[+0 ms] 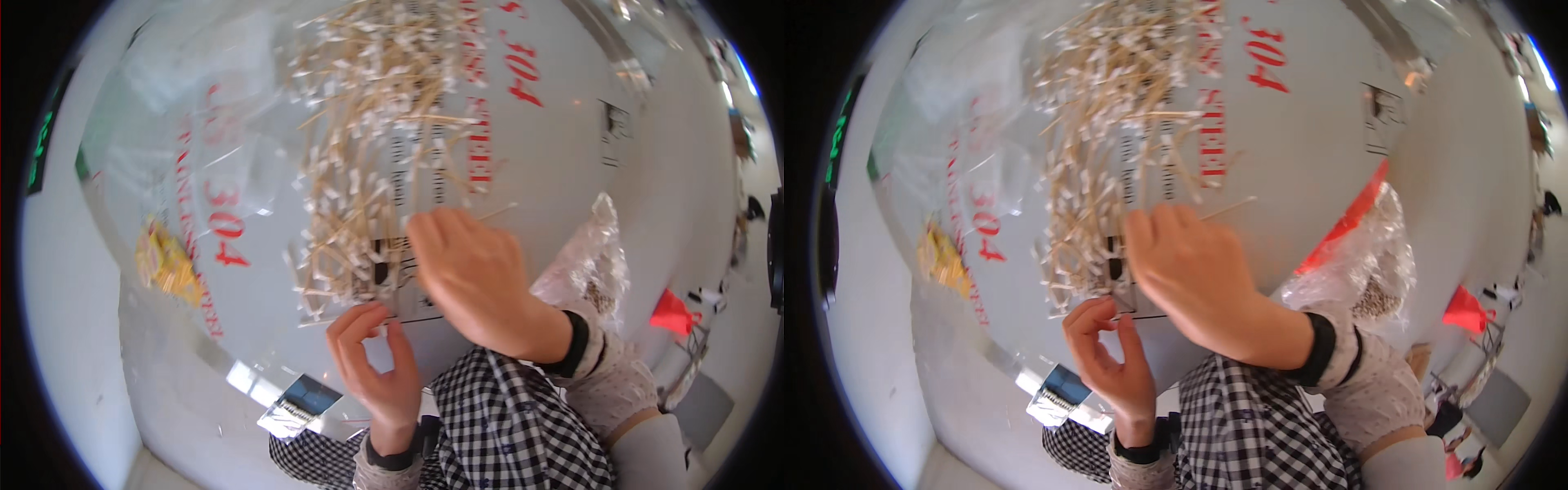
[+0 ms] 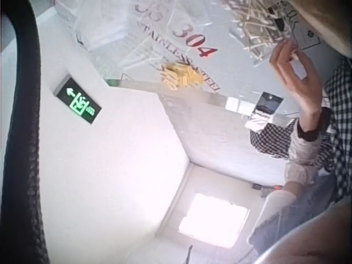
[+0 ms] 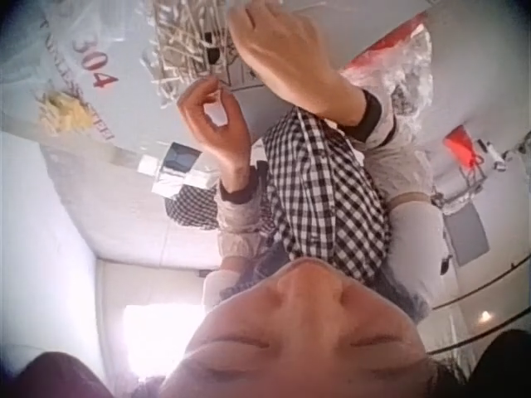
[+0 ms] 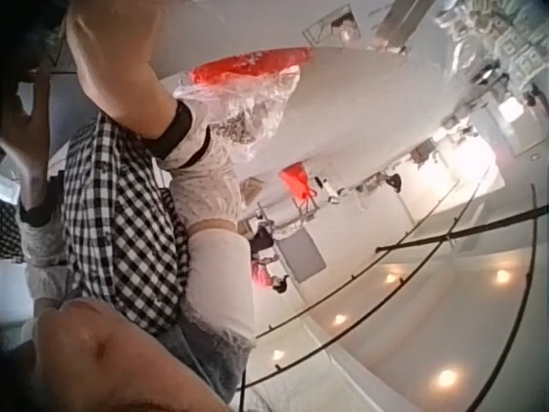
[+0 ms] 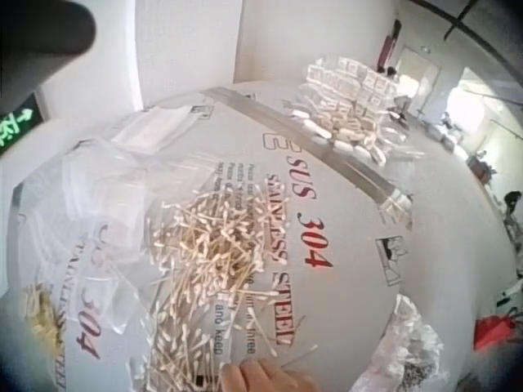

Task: The person is aligning cotton swabs and inserting them into small plastic packets on a metal table.

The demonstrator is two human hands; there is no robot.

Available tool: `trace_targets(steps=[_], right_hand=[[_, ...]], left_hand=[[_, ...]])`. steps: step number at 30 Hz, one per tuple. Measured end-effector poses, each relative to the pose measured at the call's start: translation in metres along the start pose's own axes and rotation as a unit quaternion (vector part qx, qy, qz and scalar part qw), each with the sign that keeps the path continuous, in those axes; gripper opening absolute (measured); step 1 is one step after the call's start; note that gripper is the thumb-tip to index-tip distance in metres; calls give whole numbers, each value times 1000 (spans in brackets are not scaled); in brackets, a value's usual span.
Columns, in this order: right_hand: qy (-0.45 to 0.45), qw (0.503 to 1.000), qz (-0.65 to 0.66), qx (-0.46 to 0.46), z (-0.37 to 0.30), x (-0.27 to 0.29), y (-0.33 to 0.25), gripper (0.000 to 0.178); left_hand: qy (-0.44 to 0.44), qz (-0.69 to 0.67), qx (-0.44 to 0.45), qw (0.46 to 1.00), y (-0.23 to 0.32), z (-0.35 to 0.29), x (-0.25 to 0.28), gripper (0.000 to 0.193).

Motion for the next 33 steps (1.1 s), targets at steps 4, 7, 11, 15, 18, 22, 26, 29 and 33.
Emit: trace_targets(steps=[4,7,11,15,18,22,26,29,33], right_hand=[[56,994,88,36,-2,-6,-2,21],[38,989,128,58,-9,-7,-8,20],[47,985,163,27,-13,-6,2,16],[31,978,208,-3,-18,7,8,15],[-22,949,314,-34,-29,8,13,12],[-37,888,457,-50,-48,24,28,8],[130,742,610,-244,-115,30,83,11],[289,715,550,-321,-175,25,188,17],[235,765,472,-369,-228,-104,283,29]], left_hand=[[-18,40,-13,999,6,6,-8,20],[3,93,-43,995,4,10,-10,17],[-1,148,-37,988,-2,14,-4,19],[50,144,-37,988,-6,17,4,14],[62,128,-27,990,-8,15,6,17],[49,86,-35,994,-10,0,6,21],[61,11,10,998,-27,-29,10,19],[37,37,-39,998,-25,-27,-4,19],[43,130,-45,990,-31,-31,-3,18]])
Point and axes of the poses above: each hand's wrist, its own z-axis towards the middle knuckle, its own x-axis out of the back of the hand, y = z × x, the point moved 2 cm from there along z, towards the middle knuckle, and after that the axes turned 1 degree about x, right-handed, at the moved point
